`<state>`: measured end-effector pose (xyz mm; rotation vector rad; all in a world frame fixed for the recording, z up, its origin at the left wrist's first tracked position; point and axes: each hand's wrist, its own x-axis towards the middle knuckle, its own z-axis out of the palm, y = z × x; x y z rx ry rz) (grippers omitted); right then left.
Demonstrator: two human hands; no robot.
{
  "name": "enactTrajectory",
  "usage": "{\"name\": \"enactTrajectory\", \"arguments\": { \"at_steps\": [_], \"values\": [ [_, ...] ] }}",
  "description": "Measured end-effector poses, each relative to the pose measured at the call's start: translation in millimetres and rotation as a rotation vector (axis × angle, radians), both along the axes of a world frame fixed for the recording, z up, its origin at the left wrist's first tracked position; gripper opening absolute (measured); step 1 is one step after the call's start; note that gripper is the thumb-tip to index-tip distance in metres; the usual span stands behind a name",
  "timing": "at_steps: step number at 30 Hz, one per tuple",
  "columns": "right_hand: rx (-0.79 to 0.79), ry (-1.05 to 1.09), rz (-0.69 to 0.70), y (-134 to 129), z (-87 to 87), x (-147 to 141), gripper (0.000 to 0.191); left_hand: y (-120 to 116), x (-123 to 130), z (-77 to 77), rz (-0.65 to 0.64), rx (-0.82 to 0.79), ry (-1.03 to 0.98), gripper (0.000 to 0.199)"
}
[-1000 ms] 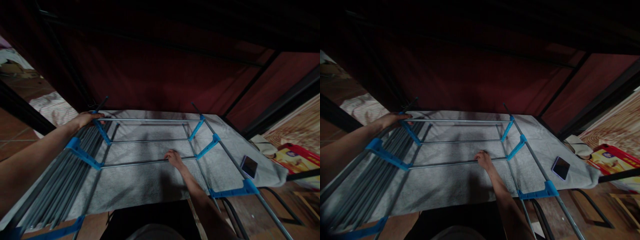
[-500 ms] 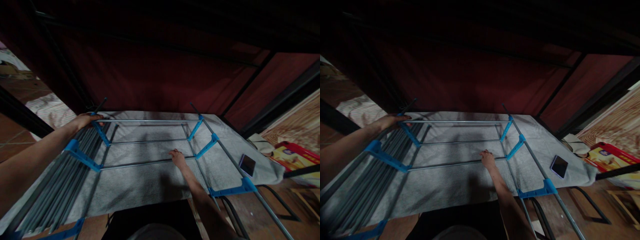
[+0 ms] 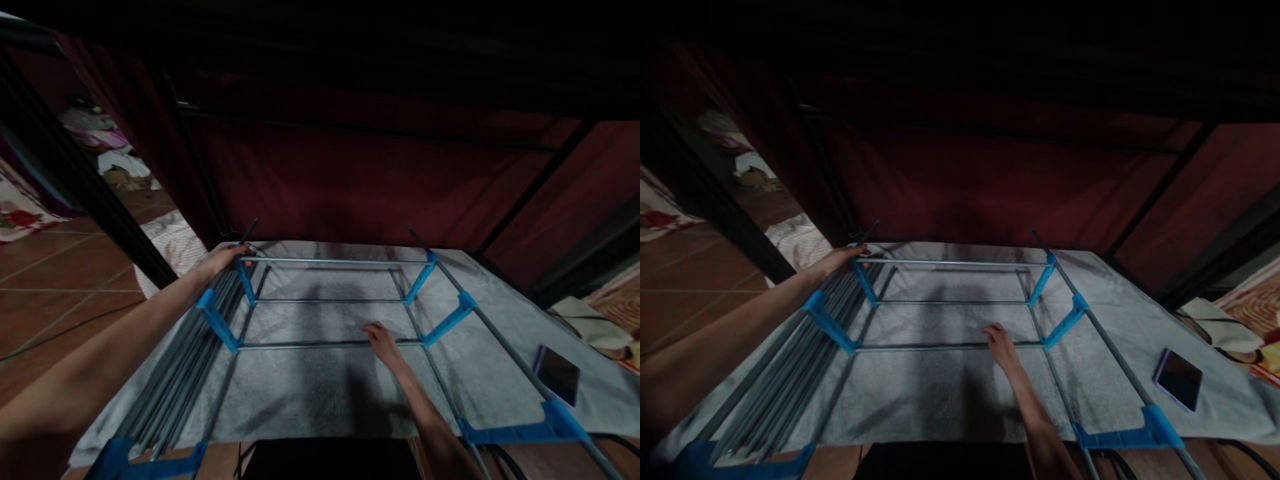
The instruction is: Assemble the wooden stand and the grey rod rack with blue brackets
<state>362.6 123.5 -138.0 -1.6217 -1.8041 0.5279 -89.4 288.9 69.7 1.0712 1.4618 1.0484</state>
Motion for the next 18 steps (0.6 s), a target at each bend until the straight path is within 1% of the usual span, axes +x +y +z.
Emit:
{"name": "enactTrajectory", "arguments": {
  "at_steps": [5,10,13,15,18],
  "values": [
    [0.014,0.061,-0.008,-7,-2.9,8,0.039,-5,-1,-0.1,0.022,0.027,-0.142,0.042],
    [0.047,0.099,-0.017,-16,-14.1,23,0.037,-18,1,6.2,0.009,0.027,-0.221,0.045],
    [0.064,0.112,-0.012,-20,-16.9,26,0.035,-27,0,7.8,0.0,0.028,-0.182,0.038],
    [0.074,0.117,-0.022,-23,-13.4,24,0.036,-32,-4,6.8,-0.023,0.036,-0.116,0.036],
    [0.119,0.123,-0.081,-25,-2.5,23,0.039,-33,-12,2.4,-0.047,0.025,-0.014,0.047]
  ]
}}
